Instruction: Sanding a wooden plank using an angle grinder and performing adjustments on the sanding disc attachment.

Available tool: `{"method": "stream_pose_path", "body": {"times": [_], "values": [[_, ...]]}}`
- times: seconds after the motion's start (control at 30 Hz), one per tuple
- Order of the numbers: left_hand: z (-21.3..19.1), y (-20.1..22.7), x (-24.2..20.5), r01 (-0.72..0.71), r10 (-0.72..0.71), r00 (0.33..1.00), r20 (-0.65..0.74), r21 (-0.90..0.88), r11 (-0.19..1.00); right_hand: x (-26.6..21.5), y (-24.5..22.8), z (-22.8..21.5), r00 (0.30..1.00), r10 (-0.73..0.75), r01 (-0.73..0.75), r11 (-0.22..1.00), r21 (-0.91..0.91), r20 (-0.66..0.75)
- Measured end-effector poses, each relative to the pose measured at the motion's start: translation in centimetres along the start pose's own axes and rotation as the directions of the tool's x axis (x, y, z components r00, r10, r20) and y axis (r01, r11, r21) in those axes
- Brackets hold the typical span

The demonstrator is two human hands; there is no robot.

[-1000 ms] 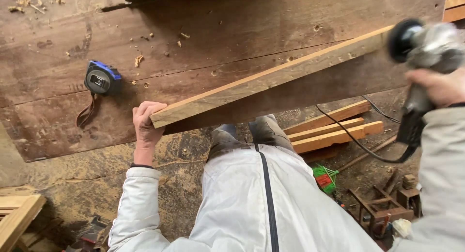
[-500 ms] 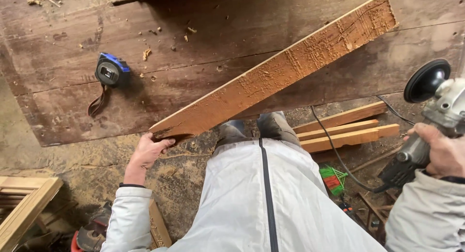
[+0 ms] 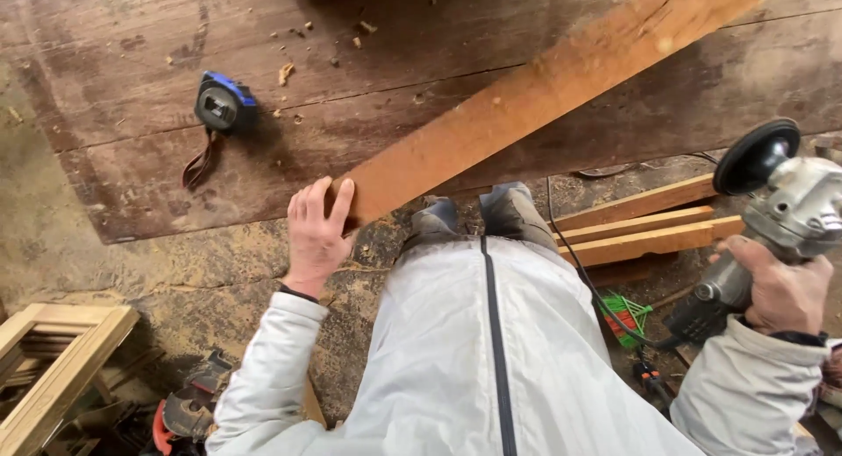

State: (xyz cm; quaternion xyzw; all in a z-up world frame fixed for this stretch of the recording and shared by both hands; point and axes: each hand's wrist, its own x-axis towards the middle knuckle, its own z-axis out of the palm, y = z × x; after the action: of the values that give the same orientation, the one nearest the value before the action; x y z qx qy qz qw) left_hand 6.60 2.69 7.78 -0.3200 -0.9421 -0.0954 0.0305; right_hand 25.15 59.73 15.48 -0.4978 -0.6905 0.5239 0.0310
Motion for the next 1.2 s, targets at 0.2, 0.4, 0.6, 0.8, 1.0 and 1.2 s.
{"method": "stream_pose_path", "body": {"times": [0.2,0.4,0.6,0.8,1.0,1.2], "values": [[-2.0,-4.3,1.2,0.252,-0.100,0.943,0.317,-0.483,0.839,-0.4,0.4,-1.9,0.884,0.464,-0.437,0.772,-0.462,-0.060],[-2.3,-4.3,1.8,0.278,-0.134,0.948,0.288,-0.547,0.790,7.5,14.0,-9.2,0.865,0.471,-0.400,0.855,-0.330,0.173],[-1.3,-5.2,-2.9,0.314,-0.304,0.946,0.114,-0.555,0.770,-2.4,-0.1,1.0,0.986,0.126,-0.140,0.981,-0.136,-0.111],[2.2,-6.0,-5.4,0.315,-0.342,0.939,0.044,-0.512,0.799,-2.6,-1.0,1.9,0.989,0.123,-0.130,0.987,-0.093,-0.075],[1.4,-5.3,-3.9,0.341,-0.344,0.934,0.091,-0.514,0.787,-1.9,1.1,1.5,0.990,0.137,-0.140,0.986,-0.096,-0.039],[1.0,-5.5,-3.3,0.314,-0.278,0.949,0.148,-0.523,0.793,-1.2,1.9,1.2,0.992,0.116,-0.123,0.970,-0.210,-0.041]]}}
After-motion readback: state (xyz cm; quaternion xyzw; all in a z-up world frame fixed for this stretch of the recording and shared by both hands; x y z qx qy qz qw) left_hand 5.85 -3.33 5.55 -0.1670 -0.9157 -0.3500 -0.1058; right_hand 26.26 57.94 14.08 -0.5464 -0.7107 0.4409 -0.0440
